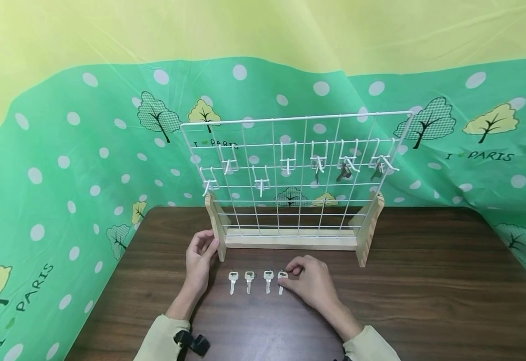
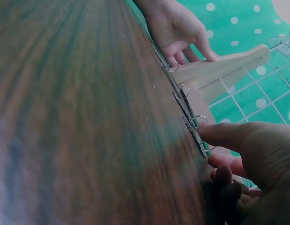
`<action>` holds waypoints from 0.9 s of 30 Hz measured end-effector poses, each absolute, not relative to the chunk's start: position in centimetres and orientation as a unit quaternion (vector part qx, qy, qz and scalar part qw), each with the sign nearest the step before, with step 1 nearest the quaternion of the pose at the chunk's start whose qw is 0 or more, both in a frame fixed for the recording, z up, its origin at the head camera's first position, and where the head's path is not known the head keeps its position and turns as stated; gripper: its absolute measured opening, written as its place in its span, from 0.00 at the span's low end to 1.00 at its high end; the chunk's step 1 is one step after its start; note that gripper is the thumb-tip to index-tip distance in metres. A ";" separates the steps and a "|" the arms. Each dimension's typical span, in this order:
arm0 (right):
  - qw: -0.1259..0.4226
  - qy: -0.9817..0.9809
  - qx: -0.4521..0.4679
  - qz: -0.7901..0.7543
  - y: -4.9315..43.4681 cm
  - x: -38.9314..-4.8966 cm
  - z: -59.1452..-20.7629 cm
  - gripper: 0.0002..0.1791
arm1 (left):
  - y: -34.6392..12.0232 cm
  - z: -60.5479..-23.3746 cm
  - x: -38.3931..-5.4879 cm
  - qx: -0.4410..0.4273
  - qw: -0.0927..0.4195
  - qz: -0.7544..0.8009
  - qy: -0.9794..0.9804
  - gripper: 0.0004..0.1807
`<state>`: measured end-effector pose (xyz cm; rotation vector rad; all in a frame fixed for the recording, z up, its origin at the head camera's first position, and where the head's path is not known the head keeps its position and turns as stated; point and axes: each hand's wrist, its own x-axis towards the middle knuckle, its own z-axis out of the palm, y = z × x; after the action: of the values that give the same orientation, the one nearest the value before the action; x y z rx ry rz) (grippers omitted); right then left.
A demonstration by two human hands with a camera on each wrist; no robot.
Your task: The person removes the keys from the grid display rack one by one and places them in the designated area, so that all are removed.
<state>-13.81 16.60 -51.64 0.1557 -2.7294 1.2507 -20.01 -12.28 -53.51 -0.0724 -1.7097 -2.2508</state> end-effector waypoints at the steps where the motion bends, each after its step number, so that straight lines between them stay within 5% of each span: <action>1: 0.064 -0.906 0.049 0.415 16.6 -13.8 -51.6 0.17 | -12.3 -53.5 -20.0 -0.026 0.156 -0.787 -0.597 0.17; 27: 0.084 -0.901 0.081 0.418 16.7 -13.7 -52.0 0.18 | -12.3 -53.6 -20.1 -0.029 0.157 -0.781 -0.604 0.17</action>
<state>-13.71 16.71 -51.99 0.2420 -2.6893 1.2466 -20.09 -12.26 -53.57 -0.0820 -1.7273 -2.2357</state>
